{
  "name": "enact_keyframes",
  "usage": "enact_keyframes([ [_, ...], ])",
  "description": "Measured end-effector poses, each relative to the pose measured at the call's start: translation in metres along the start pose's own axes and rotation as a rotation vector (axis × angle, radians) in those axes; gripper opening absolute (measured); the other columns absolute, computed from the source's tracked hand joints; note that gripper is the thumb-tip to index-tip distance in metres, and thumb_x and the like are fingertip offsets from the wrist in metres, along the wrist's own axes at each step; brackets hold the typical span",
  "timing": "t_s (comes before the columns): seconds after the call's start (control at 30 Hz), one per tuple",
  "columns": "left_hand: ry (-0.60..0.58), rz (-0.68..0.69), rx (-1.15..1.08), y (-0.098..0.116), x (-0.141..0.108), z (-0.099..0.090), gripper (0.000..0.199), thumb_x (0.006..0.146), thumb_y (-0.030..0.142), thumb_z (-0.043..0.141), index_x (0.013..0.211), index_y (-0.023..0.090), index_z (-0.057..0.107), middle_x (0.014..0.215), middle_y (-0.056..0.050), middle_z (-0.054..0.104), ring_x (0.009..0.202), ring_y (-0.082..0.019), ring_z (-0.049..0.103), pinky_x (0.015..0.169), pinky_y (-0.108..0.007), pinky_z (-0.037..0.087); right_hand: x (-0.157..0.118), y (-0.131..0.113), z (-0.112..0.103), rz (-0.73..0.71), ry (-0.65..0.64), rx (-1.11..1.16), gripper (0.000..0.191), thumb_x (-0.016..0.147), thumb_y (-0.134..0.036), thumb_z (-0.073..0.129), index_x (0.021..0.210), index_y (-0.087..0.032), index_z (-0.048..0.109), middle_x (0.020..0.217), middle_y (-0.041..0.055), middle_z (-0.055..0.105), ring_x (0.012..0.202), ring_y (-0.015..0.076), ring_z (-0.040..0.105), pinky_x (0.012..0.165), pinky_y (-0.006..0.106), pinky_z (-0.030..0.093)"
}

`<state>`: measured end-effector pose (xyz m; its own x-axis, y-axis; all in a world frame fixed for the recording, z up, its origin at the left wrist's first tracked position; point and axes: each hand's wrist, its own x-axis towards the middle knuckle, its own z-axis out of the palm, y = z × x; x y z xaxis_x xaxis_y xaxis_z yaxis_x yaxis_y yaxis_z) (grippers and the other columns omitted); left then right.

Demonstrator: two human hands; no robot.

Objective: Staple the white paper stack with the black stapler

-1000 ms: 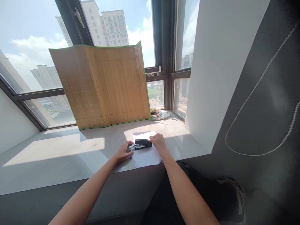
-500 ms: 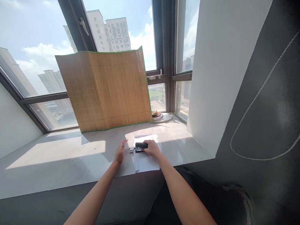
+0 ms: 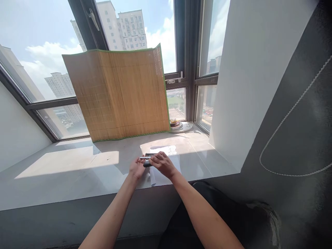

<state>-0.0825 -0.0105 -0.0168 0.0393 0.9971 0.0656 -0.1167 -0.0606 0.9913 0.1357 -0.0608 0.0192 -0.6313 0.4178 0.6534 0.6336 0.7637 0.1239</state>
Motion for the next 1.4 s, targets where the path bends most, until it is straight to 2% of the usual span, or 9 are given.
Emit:
enact_keyframes([
  [0.2,0.116,-0.237,-0.701,0.004,-0.012,0.009,0.034,0.105,0.021,0.034,0.106,0.011,0.066,0.102,-0.016,0.071,0.097,-0.021,0.073,0.094,-0.037,0.064,-0.002,0.002,0.003,-0.078,0.084,-0.106,0.024,0.107,-0.011,0.051,0.118,-0.023,0.069,0.113,0.0068,0.072,0.104,0.0219,0.06,0.099,0.041,0.046],
  [0.33,0.128,-0.313,-0.907,0.006,-0.016,0.014,0.034,0.106,0.021,0.037,0.122,0.007,0.064,0.1,-0.016,0.073,0.09,-0.022,0.076,0.081,-0.037,0.067,-0.002,0.002,0.009,-0.08,0.184,-0.096,0.024,0.103,-0.007,0.057,0.115,-0.022,0.071,0.108,0.007,0.074,0.099,0.0224,0.061,0.096,0.041,0.048],
  [0.53,0.189,-0.343,-1.0,0.006,-0.017,0.016,0.05,0.105,0.012,0.032,0.152,0.008,0.048,0.114,-0.02,0.075,0.1,-0.022,0.079,0.084,-0.034,0.068,-0.007,0.02,0.001,0.508,0.366,0.284,0.03,0.087,-0.005,0.068,0.109,-0.024,0.078,0.105,0.0067,0.079,0.1,0.0251,0.064,0.091,0.04,0.051],
  [0.63,0.202,-0.319,-0.96,0.005,-0.02,0.017,0.051,0.106,0.012,0.032,0.155,0.01,0.046,0.122,-0.02,0.075,0.095,-0.019,0.08,0.081,-0.031,0.068,-0.014,0.038,-0.003,0.819,0.258,0.605,0.029,0.074,-0.014,0.08,0.101,-0.022,0.081,0.098,0.0035,0.079,0.093,0.0235,0.068,0.085,0.034,0.054],
  [0.73,0.231,-0.253,-0.879,0.005,-0.023,0.017,0.045,0.109,0.014,0.033,0.147,0.014,0.055,0.125,-0.018,0.074,0.091,-0.017,0.079,0.074,-0.027,0.067,-0.023,0.052,-0.002,0.911,0.062,0.78,0.033,0.063,-0.016,0.084,0.096,-0.021,0.083,0.087,-0.0002,0.078,0.087,0.0219,0.07,0.078,0.029,0.052],
  [0.97,0.317,-0.158,-0.629,-0.002,-0.026,0.022,0.029,0.111,0.026,0.045,0.102,0.015,0.07,0.113,-0.015,0.078,0.094,-0.017,0.076,0.072,-0.026,0.062,-0.032,0.058,0.01,0.854,-0.153,0.849,0.032,0.057,-0.014,0.085,0.088,-0.019,0.084,0.074,-0.0024,0.072,0.074,0.018,0.065,0.067,0.025,0.045],
  [1.1,0.218,0.046,-0.286,-0.011,-0.033,0.03,0.043,0.099,0.058,0.065,0.097,0.016,0.074,0.112,-0.015,0.077,0.108,-0.025,0.073,0.084,-0.034,0.058,-0.036,0.063,0.008,0.798,-0.178,0.804,0.03,0.059,-0.012,0.086,0.088,-0.019,0.084,0.077,-0.0009,0.073,0.075,0.0182,0.065,0.072,0.027,0.047],
  [1.27,0.025,0.315,0.169,-0.002,-0.044,0.037,0.061,0.088,0.078,0.064,0.103,0.021,0.077,0.132,-0.015,0.071,0.129,-0.033,0.063,0.105,-0.043,0.05,-0.029,0.053,-0.007,0.605,0.084,0.617,0.058,0.069,-0.031,0.095,0.124,-0.028,0.079,0.118,0.0072,0.073,0.11,0.0269,0.063,0.098,0.041,0.049],
  [1.4,-0.15,0.488,0.401,0.011,-0.05,0.042,0.06,0.089,0.078,0.061,0.101,0.023,0.082,0.138,-0.015,0.068,0.134,-0.035,0.058,0.114,-0.047,0.045,-0.015,0.026,-0.004,0.297,0.169,0.411,0.043,0.083,-0.025,0.088,0.124,-0.036,0.078,0.111,0.005,0.07,0.105,0.0244,0.056,0.098,0.041,0.045],
])
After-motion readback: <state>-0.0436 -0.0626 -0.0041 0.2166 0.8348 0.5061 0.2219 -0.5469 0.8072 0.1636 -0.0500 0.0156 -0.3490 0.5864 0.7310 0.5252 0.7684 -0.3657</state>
